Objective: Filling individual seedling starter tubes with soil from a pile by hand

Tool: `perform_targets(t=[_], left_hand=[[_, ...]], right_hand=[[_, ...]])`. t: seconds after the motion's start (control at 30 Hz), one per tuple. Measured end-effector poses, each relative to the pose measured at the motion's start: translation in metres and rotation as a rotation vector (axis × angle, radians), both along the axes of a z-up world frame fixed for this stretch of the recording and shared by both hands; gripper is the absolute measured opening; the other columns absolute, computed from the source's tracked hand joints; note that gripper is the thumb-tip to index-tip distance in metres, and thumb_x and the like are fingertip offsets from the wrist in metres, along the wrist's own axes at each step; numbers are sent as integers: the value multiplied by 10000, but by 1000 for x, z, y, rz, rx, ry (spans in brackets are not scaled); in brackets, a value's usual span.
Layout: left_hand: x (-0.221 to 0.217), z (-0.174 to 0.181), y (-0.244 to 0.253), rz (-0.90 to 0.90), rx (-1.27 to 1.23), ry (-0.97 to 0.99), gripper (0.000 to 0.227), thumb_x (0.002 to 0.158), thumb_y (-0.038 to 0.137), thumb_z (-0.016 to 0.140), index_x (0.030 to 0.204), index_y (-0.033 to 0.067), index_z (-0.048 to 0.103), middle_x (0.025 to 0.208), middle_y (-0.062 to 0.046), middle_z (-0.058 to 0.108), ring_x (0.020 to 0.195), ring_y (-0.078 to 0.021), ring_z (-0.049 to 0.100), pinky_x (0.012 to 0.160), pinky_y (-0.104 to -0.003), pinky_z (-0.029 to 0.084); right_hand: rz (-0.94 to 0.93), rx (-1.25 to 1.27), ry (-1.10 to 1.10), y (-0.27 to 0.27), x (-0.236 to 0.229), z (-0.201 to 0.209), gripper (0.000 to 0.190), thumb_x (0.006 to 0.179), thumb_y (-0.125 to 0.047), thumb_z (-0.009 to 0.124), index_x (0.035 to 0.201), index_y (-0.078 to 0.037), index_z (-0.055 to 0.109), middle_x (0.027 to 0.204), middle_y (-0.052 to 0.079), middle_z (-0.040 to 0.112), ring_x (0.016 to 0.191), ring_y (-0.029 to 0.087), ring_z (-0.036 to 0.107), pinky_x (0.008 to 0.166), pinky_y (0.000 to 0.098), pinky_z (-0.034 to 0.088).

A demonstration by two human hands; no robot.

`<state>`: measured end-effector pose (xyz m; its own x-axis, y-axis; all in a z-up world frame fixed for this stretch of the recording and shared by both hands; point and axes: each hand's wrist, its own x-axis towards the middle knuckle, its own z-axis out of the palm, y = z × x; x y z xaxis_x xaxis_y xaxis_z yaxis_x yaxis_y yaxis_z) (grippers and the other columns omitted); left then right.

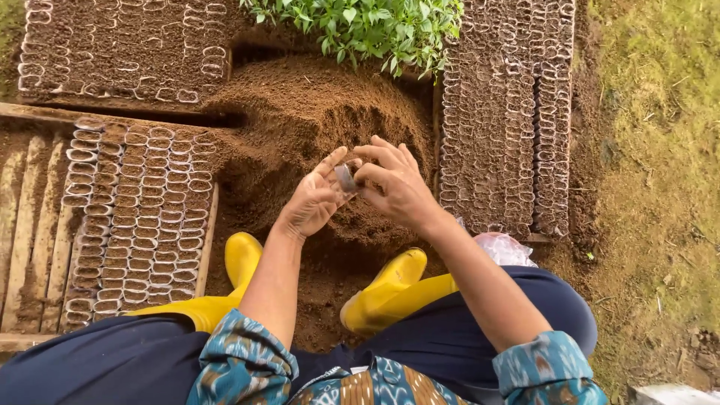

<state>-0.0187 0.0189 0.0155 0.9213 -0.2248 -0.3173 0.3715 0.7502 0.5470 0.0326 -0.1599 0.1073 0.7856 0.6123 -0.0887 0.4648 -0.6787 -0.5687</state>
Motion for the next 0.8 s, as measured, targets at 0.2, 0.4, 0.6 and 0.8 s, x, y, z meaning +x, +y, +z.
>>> perform_targets(t=[0.2,0.4,0.6,0.8], left_hand=[[0,24,2,-222,-9,0,835,747,-126,764,1501,25,439,1293,-227,580,1117,-308,653,1059,-436,540],[-1,-2,-4,-299,304,-6,690,718,-12,880,1357,-31,620,1219,-189,674,1049,-240,650,919,-327,589],[5,-17,-10,-273,364,-35,601,719,-5,902,1280,37,690,1150,-221,719,1012,-305,700,980,-405,562],[0,-9,-8,-268,221,-63,592,757,83,892,1286,108,630,1069,-157,757,928,-186,696,817,-254,553]], right_hand=[[118,-8,-67,-16,6,22,65,894,-219,732,919,-278,722,1486,3,523,1503,308,295,1204,640,157],[142,-18,-77,-21,1,21,117,877,-173,735,900,-286,717,1484,14,525,1498,316,303,1199,645,166],[67,35,78,-28,8,11,139,926,-109,669,960,-241,696,1507,32,489,1496,350,294,1170,699,190],[59,89,164,-26,8,6,143,930,-121,675,957,-260,692,1526,1,463,1511,336,270,1159,730,174]])
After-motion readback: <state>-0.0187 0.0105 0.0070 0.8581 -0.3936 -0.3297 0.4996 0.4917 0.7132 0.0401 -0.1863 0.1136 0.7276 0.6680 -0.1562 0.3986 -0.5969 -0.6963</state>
